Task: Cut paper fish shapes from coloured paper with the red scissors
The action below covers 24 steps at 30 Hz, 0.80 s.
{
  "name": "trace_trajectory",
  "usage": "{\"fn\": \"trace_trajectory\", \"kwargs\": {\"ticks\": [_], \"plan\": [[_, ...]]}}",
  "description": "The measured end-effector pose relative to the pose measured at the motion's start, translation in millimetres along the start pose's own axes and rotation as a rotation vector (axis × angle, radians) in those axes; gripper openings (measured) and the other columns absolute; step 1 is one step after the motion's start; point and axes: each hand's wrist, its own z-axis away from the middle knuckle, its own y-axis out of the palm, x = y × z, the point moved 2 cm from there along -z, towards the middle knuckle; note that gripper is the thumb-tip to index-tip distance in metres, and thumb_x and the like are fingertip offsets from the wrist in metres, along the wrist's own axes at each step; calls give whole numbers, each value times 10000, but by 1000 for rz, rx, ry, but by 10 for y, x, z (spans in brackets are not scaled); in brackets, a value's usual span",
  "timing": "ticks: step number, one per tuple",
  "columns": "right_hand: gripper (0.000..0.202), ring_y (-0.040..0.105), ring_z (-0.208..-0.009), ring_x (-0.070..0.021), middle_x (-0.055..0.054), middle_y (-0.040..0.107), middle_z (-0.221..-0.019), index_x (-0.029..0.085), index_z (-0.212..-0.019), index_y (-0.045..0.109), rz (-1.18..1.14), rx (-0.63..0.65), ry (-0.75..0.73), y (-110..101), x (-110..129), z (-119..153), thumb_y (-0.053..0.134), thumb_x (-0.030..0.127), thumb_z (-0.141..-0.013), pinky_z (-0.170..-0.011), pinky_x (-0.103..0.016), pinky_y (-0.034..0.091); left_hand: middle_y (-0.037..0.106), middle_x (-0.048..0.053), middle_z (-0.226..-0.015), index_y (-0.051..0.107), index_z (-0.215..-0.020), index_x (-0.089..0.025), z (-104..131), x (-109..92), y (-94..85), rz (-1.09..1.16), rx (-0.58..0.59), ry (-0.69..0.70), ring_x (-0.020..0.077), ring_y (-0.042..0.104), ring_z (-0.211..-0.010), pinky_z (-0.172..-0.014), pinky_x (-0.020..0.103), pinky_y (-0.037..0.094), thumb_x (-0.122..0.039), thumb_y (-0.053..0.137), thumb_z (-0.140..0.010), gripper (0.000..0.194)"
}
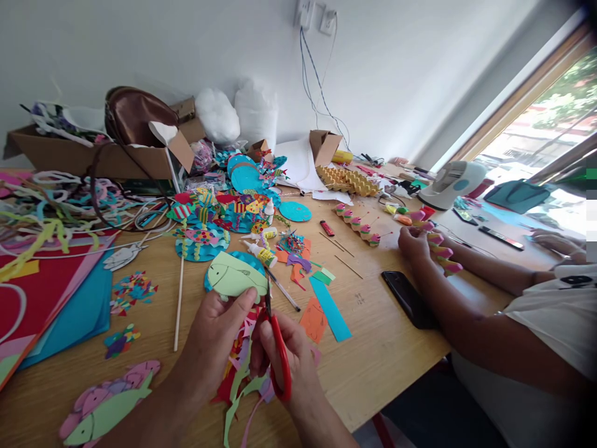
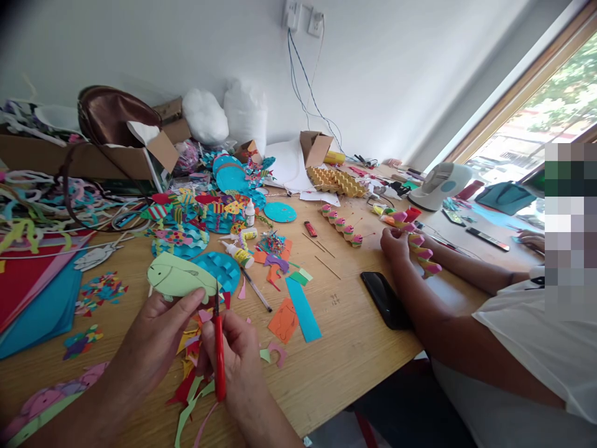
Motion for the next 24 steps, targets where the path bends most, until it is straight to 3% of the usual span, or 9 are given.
{"fn": "trace_trajectory", "kwargs": {"ticks": [9,15,24], "plan": [[561,409,-359,-69,33,481,-416,175,-618,479,80,56,33,-74,48,9,561,724,-693,-370,-173,316,739,-2,-813,683,-882,-186,-37,34,-57,27,-38,-2,166,669,-715,-687,244,514,-292,662,-739,180],[602,361,-338,-54,48,448,-401,185,-569,449,92,71,74,-83,105,16,579,771,-621,-354,-175,291,734,-33,-747,681,-818,-207,-50,41,-78,44,18,-15,134,667,-701,-707,205,499,-264,645,-759,89],[603,365,-343,-54,50,439,-397,192,-559,431,184,58,108,-99,136,35,550,780,-622,-355,-175,278,740,10,-762,705,-887,-184,-72,55,-101,-2,72,-24,166,664,-688,-633,238,509,-293,627,-770,178]]}}
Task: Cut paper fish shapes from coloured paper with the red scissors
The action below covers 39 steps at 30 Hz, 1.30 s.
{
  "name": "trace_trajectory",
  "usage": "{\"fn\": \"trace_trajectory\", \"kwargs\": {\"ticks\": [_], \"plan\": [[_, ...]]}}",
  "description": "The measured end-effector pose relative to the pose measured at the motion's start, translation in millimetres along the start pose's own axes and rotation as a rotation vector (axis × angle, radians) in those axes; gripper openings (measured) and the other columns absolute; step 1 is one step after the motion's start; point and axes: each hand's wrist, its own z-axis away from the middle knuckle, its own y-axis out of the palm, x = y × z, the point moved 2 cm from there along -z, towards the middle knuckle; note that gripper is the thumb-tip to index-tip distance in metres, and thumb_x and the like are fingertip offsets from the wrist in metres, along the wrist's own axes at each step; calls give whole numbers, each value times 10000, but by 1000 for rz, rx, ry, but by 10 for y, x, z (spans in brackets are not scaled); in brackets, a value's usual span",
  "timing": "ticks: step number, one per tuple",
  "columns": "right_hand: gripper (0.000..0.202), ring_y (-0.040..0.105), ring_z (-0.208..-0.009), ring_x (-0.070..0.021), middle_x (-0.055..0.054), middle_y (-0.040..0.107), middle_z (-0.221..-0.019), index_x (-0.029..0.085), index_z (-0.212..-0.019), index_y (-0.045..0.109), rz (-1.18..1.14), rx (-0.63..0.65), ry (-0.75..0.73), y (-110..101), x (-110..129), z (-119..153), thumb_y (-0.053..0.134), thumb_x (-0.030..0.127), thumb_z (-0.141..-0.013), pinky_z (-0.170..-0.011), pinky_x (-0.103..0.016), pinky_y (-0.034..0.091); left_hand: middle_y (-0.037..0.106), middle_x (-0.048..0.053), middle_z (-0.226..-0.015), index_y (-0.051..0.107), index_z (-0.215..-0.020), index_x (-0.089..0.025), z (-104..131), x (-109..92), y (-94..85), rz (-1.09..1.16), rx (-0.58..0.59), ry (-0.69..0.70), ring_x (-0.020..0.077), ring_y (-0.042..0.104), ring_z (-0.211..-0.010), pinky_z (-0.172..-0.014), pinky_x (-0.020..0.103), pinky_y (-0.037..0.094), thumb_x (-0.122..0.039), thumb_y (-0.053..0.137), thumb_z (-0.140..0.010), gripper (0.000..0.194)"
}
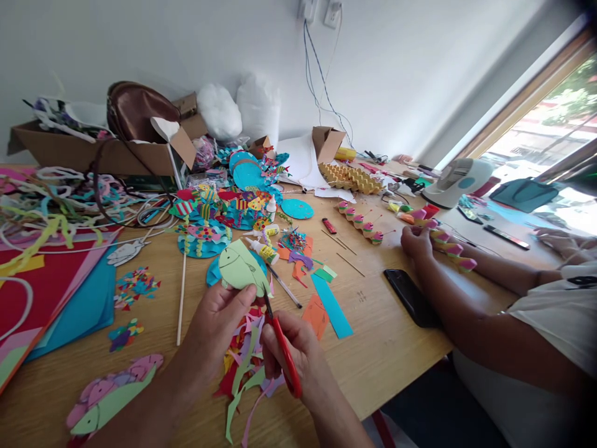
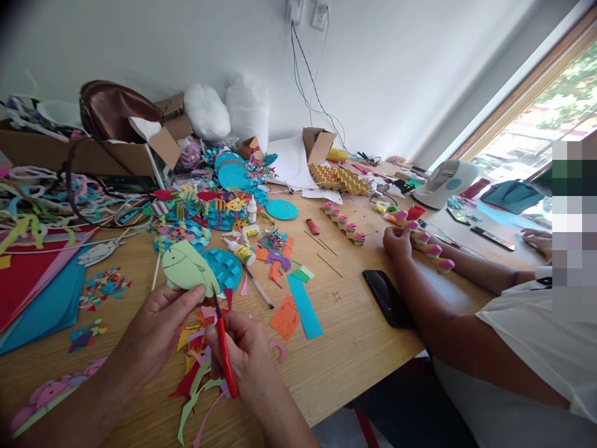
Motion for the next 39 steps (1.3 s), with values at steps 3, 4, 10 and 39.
{"fn": "trace_trajectory", "kwargs": {"ticks": [3,4,10,39], "plan": [[577,370,-340,-54,49,443,-395,193,-561,428,46,-3,20,-1,13,7,548,752,-640,-353,-173,282,738,6,-748,703,-856,-181,-12,-11,11,-1,0,-6,170,666,-699,-632,240,510,-285,634,-759,158],[560,372,-340,-54,51,441,-395,194,-561,424,56,-7,24,-3,17,8,553,732,-650,-354,-171,284,737,6,-740,702,-840,-179,-13,-17,16,-3,1,-12,171,666,-694,-627,240,509,-284,636,-755,151],[434,375,-343,-53,57,445,-404,194,-568,423,79,14,8,-37,-21,6,554,564,-753,-350,-164,279,747,16,-810,711,-856,-184,-3,-51,3,-55,18,-5,186,665,-767,-700,259,507,-298,636,-750,172],[557,409,-394,-82,39,476,-435,195,-605,434,-35,20,-78,25,-163,-31,527,735,-708,-399,-195,327,752,24,-821,712,-842,-178,57,-23,37,-35,-35,10,195,674,-774,-730,268,502,-290,636,-764,157]]}}
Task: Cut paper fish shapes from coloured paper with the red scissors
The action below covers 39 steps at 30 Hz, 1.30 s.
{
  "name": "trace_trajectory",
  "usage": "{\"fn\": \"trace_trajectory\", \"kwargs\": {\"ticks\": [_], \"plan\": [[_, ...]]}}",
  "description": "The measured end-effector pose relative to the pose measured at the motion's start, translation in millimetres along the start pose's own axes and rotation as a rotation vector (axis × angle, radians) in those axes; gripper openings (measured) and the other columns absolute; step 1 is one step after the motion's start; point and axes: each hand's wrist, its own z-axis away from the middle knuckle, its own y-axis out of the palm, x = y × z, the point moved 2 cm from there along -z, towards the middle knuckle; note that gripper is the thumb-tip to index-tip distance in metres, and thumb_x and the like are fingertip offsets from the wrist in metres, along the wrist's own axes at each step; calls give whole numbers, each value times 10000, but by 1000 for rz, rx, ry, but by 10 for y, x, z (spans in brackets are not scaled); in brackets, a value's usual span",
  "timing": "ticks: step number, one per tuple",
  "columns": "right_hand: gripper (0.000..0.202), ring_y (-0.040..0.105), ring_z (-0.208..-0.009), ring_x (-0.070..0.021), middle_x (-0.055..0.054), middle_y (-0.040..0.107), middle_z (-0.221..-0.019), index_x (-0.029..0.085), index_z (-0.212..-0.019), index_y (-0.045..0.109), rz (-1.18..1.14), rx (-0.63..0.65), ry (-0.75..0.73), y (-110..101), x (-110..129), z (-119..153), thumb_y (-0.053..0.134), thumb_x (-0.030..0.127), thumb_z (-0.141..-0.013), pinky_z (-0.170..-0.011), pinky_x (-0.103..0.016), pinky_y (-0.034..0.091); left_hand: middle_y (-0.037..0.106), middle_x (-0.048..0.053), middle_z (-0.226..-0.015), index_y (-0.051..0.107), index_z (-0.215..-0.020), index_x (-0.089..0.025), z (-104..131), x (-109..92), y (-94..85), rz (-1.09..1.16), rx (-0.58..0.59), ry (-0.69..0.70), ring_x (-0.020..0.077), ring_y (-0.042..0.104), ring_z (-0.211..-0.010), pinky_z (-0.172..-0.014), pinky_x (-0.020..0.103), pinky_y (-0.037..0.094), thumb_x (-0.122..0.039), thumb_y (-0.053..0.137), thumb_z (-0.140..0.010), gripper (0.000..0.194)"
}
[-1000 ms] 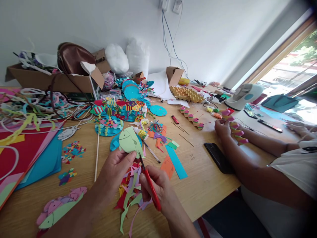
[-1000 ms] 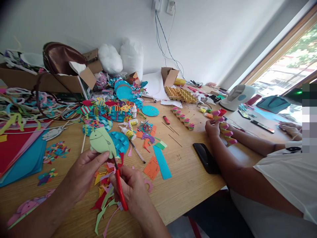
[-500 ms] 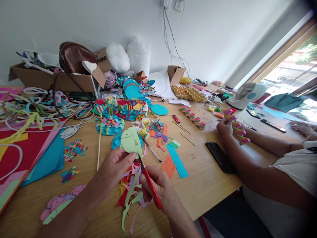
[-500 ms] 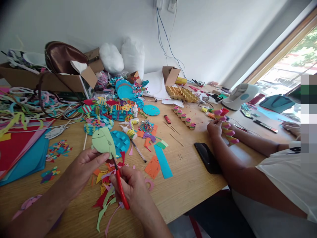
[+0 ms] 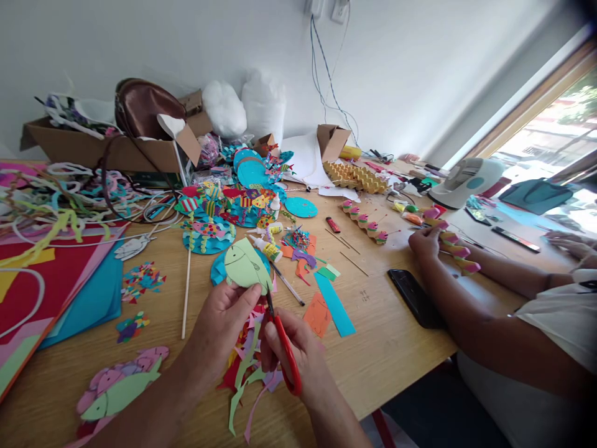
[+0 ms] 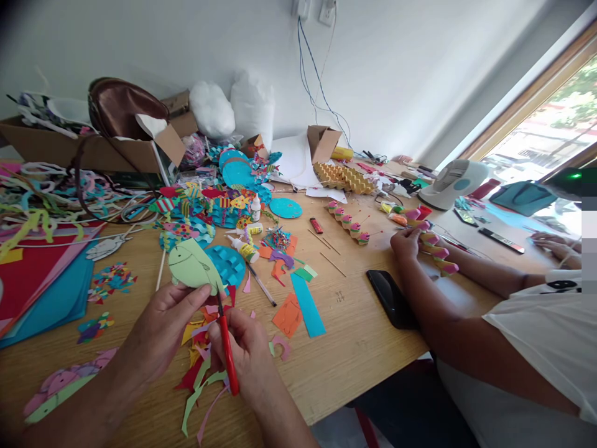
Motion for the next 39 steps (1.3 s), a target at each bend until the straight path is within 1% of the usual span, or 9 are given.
{"fn": "trace_trajectory", "kwargs": {"ticks": [6,12,16,23,26,30,32,35,39], "plan": [[581,398,-394,-82,52,448,-425,205,-600,405,0,5,50,9,72,8,546,767,-647,-407,-203,340,744,27,-759,707,-819,-168,-11,40,6,12,-37,-34,189,664,-710,-693,268,500,-303,666,-725,169],[580,354,-367,-69,57,437,-406,204,-591,415,1,0,43,5,126,29,553,766,-633,-386,-201,324,742,23,-757,707,-813,-169,-11,42,5,6,-38,-24,177,662,-716,-736,265,500,-297,670,-722,161],[562,356,-351,-74,51,440,-395,206,-592,427,42,8,65,-9,123,28,542,753,-651,-363,-198,295,738,10,-741,708,-851,-176,-3,36,13,4,-8,-34,160,654,-670,-691,249,503,-293,644,-743,172],[537,349,-350,-70,56,434,-398,209,-578,407,76,6,58,-30,129,28,538,716,-694,-361,-193,284,741,20,-760,711,-841,-172,-15,16,4,2,9,-37,182,666,-687,-651,259,509,-299,651,-730,179],[548,378,-387,-81,47,441,-423,201,-590,428,76,14,26,-24,141,26,525,728,-702,-390,-198,311,732,6,-724,705,-809,-184,-3,34,3,49,2,-48,169,661,-657,-639,253,510,-292,657,-731,141],[578,415,-414,-94,33,468,-451,193,-615,451,64,19,-13,-15,107,21,497,763,-700,-403,-200,342,704,-12,-653,690,-783,-202,25,79,12,111,-13,-91,151,639,-573,-577,246,499,-287,660,-737,103],[579,421,-405,-95,32,472,-449,196,-614,446,58,17,-24,-18,71,19,485,765,-709,-392,-196,344,702,-18,-656,686,-779,-204,32,87,23,132,-24,-92,145,637,-584,-583,241,497,-280,663,-738,89],[560,439,-414,-100,29,479,-456,197,-624,448,65,21,-41,-26,46,22,470,745,-741,-393,-196,354,722,-17,-728,683,-797,-199,29,84,40,164,-24,-65,146,648,-663,-626,234,498,-271,676,-735,95],[552,429,-421,-101,33,469,-459,198,-632,451,59,28,-29,-27,96,31,489,740,-730,-404,-205,365,725,-14,-739,676,-775,-183,12,97,40,167,-23,-58,144,648,-687,-680,240,497,-266,678,-745,89]]}}
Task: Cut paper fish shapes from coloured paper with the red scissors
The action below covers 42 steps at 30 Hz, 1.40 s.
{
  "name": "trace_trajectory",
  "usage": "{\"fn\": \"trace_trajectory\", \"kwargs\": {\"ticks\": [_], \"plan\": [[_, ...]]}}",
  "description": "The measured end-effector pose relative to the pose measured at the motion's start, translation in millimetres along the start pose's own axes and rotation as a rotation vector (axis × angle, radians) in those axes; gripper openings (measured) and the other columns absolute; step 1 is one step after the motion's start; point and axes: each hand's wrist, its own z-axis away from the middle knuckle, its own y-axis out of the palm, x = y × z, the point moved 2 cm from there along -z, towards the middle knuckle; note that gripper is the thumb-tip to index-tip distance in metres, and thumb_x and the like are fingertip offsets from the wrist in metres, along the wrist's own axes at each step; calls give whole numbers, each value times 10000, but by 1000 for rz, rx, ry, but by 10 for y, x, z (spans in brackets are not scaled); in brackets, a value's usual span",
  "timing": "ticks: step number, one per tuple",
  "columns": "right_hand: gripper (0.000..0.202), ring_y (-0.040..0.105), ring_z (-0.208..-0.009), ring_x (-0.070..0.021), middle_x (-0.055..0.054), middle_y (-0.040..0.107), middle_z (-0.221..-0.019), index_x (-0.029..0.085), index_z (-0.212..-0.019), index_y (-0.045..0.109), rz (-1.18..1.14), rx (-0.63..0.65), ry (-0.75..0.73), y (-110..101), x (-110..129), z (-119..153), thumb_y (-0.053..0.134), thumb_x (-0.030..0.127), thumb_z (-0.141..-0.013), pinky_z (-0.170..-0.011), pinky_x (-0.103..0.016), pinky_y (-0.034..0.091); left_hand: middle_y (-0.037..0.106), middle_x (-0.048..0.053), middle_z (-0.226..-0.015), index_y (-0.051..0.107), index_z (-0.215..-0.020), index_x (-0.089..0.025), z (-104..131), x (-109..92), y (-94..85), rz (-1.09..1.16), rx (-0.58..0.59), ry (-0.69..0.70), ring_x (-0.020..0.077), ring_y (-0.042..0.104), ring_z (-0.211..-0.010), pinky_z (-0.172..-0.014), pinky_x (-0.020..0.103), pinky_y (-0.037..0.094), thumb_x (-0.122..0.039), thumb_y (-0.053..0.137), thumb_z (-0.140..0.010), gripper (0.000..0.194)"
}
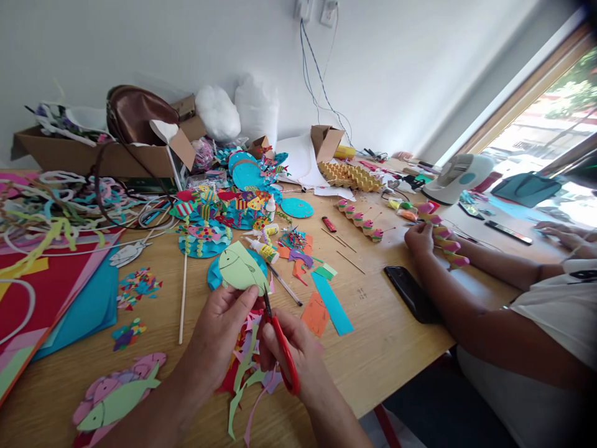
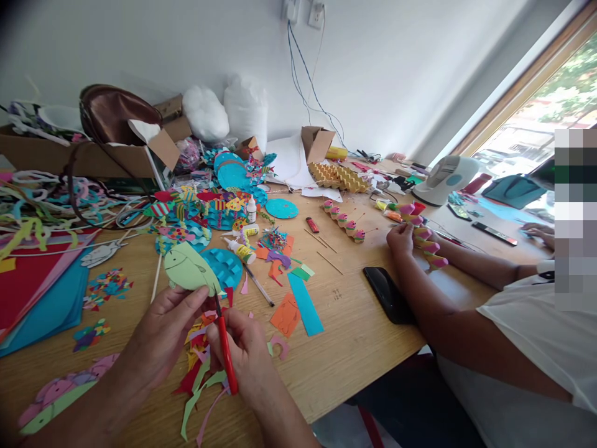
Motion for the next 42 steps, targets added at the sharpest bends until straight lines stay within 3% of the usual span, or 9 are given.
{"fn": "trace_trajectory", "kwargs": {"ticks": [6,12,23,30,42], "plan": [[559,397,-419,-88,57,401,-441,192,-608,451,-23,-13,30,17,67,-5,526,739,-694,-414,-203,355,728,-14,-765,694,-825,-187,-16,34,-15,-3,7,22,140,637,-712,-702,238,492,-278,680,-751,119],[591,380,-393,-72,49,442,-431,191,-589,432,-41,-23,62,9,16,-8,549,768,-643,-398,-192,325,722,-15,-745,704,-821,-187,-5,46,-23,14,20,-4,129,628,-687,-666,222,495,-285,691,-743,127],[541,376,-372,-67,44,465,-422,191,-606,437,-78,16,-3,-6,-115,-1,531,708,-734,-381,-178,306,722,-9,-720,702,-819,-182,18,35,-15,13,29,-36,133,636,-659,-609,212,495,-295,694,-736,141],[522,388,-383,-69,39,479,-443,186,-624,449,-75,21,-37,-16,-146,11,523,683,-767,-397,-181,319,672,-29,-621,674,-790,-183,43,63,-24,5,36,-78,112,578,-496,-461,201,446,-316,688,-730,147],[538,387,-393,-69,41,460,-448,186,-618,442,-76,13,-15,-35,-69,36,532,701,-741,-413,-189,318,633,-32,-531,684,-833,-202,30,92,-35,-45,67,-54,141,591,-454,-458,232,458,-344,665,-740,171]]}}
